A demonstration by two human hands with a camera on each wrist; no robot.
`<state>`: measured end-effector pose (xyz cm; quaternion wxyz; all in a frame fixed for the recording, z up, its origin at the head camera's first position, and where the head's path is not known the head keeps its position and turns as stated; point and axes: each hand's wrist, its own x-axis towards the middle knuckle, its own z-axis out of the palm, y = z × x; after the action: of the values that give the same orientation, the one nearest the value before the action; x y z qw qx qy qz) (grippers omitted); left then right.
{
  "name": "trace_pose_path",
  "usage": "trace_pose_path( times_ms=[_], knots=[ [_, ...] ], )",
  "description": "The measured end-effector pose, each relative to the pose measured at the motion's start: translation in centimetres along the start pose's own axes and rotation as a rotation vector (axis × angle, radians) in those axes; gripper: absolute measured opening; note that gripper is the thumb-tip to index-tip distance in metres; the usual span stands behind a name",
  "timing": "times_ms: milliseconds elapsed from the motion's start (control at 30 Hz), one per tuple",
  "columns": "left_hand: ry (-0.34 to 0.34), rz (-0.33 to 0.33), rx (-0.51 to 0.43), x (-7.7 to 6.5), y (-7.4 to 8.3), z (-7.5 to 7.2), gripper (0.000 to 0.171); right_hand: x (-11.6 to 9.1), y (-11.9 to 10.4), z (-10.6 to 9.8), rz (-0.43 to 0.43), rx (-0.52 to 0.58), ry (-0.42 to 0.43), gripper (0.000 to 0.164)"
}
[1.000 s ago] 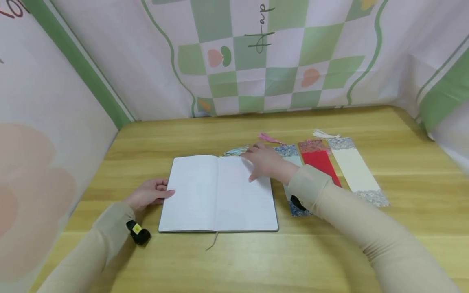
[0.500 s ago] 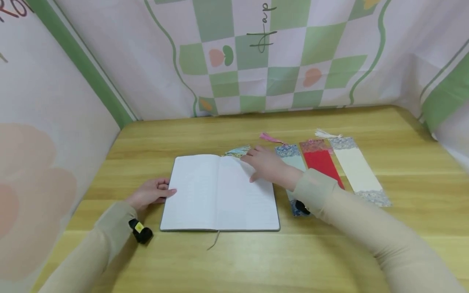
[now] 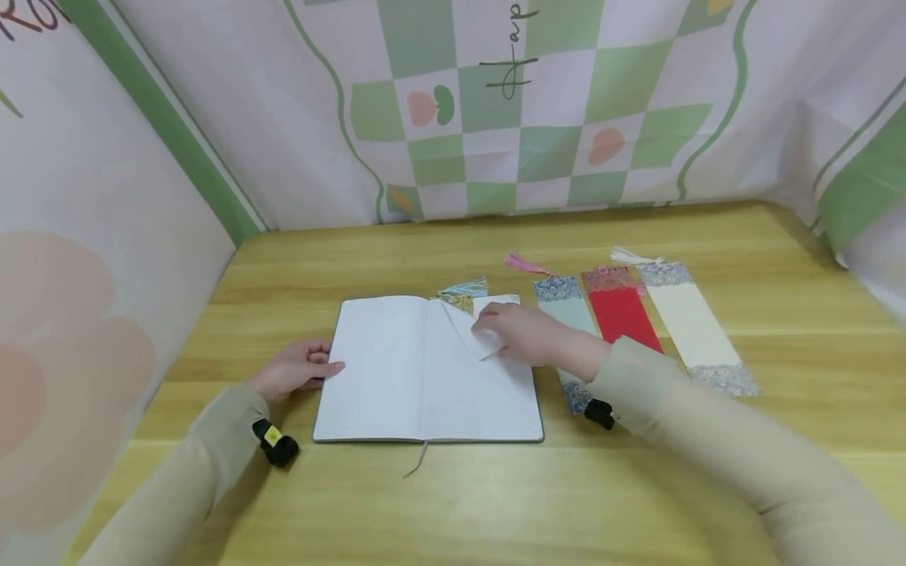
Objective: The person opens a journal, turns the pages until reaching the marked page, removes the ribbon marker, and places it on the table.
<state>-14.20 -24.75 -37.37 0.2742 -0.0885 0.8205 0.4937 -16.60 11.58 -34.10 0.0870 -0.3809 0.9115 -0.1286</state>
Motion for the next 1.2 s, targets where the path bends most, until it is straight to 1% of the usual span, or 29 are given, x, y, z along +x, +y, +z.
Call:
trace_pose_path(
  times_ms=[100,200,233,367,467,567,633,700,833,867,933,1067,1133,1200],
  knots=[
    [-0.010,0.007,-0.001,-0.2,0.0,-0.2,0.044,-0.5,0.1,0.2,-0.019,0.036,-0.001,0.041],
    [-0.029,0.024,-0.006,-0.4,0.0,-0.3,0.045,-1.0,0.1,0.3,-0.048,0.070,0.007,0.043],
    [-0.032,0.027,-0.003,-0.4,-0.1,-0.3,0.046,-1.0,0.1,0.3,-0.056,0.093,0.003,0.043],
    [-0.004,-0.005,0.005,-0.2,-0.2,-0.1,0.042,-1.3,-0.3,-0.1,-0.085,0.213,-0.011,0.042],
    [0.004,-0.011,0.012,-0.1,-0.2,0.0,0.039,-1.4,-0.6,-0.7,-0.074,0.323,-0.012,0.038],
    [-0.004,0.005,0.010,-0.1,-0.1,0.0,0.035,-1.3,-0.9,-1.5,-0.032,0.437,0.004,0.035],
    [-0.008,0.014,-0.004,-0.2,0.0,0.0,0.032,-1.1,-1.2,-1.9,0.021,0.533,0.012,0.035],
    [-0.008,0.019,-0.019,-0.1,0.1,0.0,0.030,-1.0,-1.4,-2.3,0.097,0.660,0.006,0.037],
    [-0.012,0.023,-0.036,0.1,-0.1,-0.1,0.026,-0.6,-1.7,-2.8,0.250,0.952,0.001,0.042],
    [-0.014,0.025,-0.037,0.1,-0.1,-0.1,0.026,-0.5,-1.7,-2.8,0.275,1.010,0.005,0.043],
    [-0.011,0.021,-0.035,0.1,-0.1,-0.2,0.026,-0.3,-1.9,-2.8,0.296,1.091,0.018,0.044],
    [-0.003,0.013,-0.030,-0.1,0.1,-0.1,0.030,0.1,-2.3,-2.7,0.268,1.225,0.057,0.046],
    [-0.006,0.013,-0.028,-0.2,0.2,-0.1,0.032,0.4,-2.7,-2.6,0.220,1.310,0.063,0.048],
    [-0.004,0.007,-0.035,-0.3,0.2,0.0,0.031,0.6,-3.2,-2.4,0.166,1.367,0.043,0.050]
  ],
)
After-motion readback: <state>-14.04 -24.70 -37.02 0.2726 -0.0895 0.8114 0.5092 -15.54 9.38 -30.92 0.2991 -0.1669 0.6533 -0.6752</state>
